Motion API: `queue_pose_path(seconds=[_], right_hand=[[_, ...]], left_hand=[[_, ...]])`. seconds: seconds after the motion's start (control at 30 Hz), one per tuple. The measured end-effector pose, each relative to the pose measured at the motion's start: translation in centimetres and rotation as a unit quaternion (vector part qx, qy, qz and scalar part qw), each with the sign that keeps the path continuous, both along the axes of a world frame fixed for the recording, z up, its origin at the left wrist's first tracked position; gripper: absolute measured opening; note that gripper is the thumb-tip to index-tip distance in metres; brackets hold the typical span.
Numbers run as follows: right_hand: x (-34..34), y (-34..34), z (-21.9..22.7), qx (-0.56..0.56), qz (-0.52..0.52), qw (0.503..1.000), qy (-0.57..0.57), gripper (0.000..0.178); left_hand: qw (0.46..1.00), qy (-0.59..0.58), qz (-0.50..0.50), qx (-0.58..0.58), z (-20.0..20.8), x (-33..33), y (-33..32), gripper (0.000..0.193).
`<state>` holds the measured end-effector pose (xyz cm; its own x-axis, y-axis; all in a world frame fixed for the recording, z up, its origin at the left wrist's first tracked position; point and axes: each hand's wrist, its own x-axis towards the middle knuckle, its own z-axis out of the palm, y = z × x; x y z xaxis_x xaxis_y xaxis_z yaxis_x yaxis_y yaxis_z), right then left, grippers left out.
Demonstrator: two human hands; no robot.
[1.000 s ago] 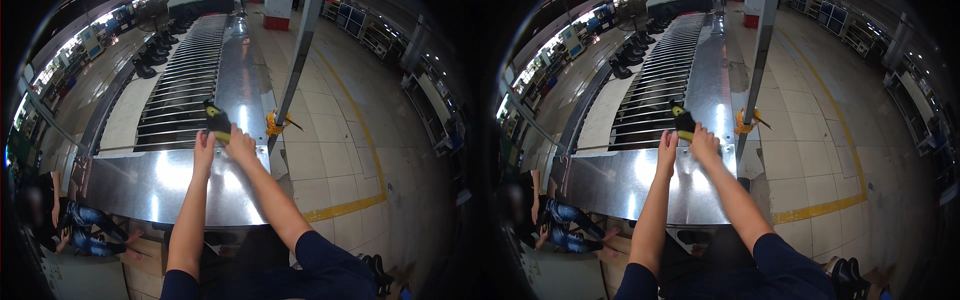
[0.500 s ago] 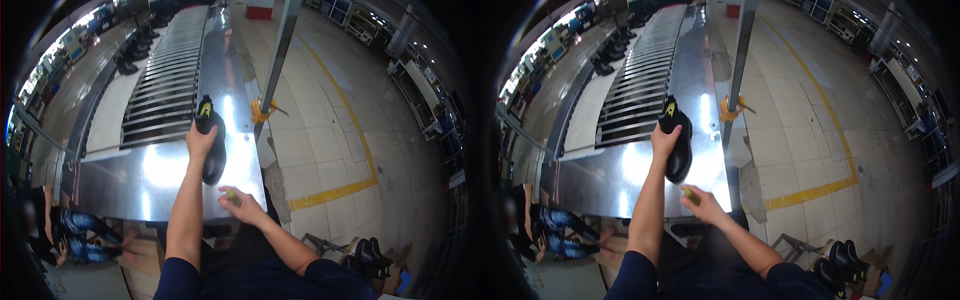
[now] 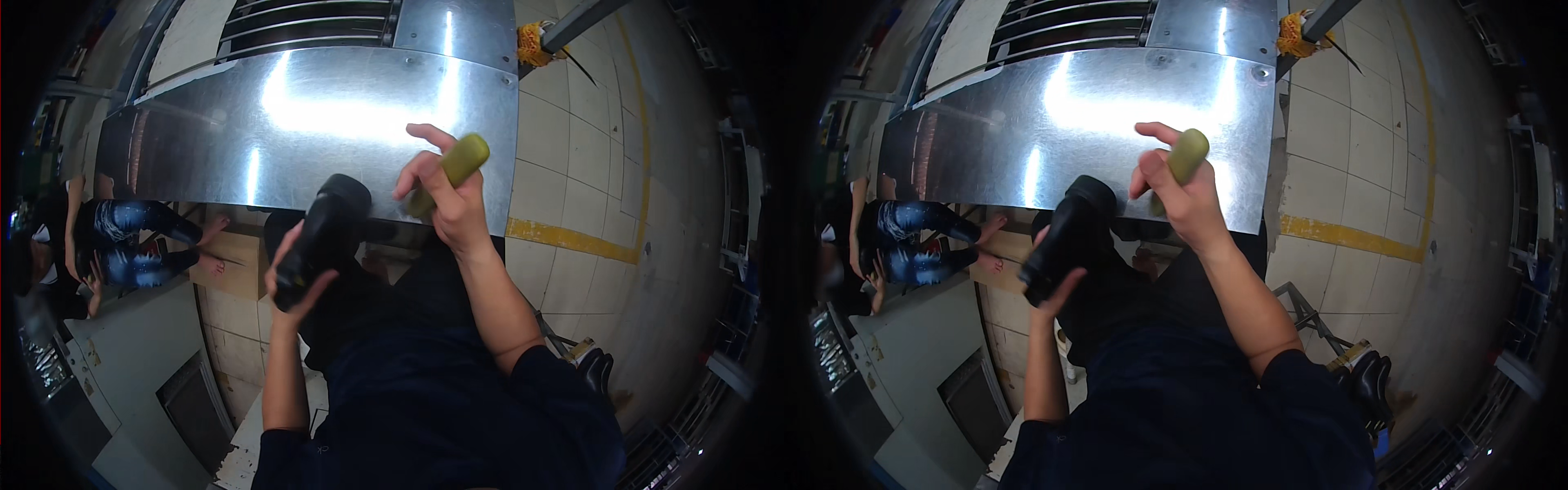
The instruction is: Applying adhesive or sealant to the seams of various boots and shoes using a specialized tool.
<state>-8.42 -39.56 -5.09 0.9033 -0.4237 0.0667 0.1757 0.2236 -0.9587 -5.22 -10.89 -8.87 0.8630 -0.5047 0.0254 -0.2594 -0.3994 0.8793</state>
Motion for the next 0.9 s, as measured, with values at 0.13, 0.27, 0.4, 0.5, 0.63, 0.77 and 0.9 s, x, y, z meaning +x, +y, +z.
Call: queue_pose_path(seconds=[0.13,0.27,0.4,0.5,0.63,0.77,0.9], right_hand=[[3.4,1.7,1.5,0.151,0.055,0.987,0.018,0.053],[5.7,2.2,2.2,0.205,0.028,0.978,0.010,0.053],[6.8,1.4,2.2,0.222,-0.006,0.975,-0.010,0.044],[7.4,1.8,2.0,0.213,-0.044,0.976,-0.015,0.033],[8.0,3.5,0.3,0.269,0.050,0.962,0.012,0.030],[8.8,4.2,-0.4,0.339,0.055,0.938,0.041,0.032],[9.6,4.4,-0.4,0.357,0.085,0.930,0.016,0.035]], left_hand=[[0.999,-0.026,0.025,-0.030,-2.6,-2.5,-0.2,0.104],[0.995,-0.042,0.040,-0.077,-0.9,-1.1,-1.1,0.086],[0.998,-0.048,0.005,-0.044,4.2,2.7,-1.7,0.065],[0.995,-0.048,-0.053,-0.068,2.8,4.0,0.2,0.063],[0.991,0.102,-0.006,-0.090,-2.9,2.1,3.6,0.097],[0.985,-0.111,-0.032,-0.126,-5.5,1.6,2.3,0.095],[0.985,-0.155,-0.039,-0.072,-4.6,2.3,2.2,0.091]])
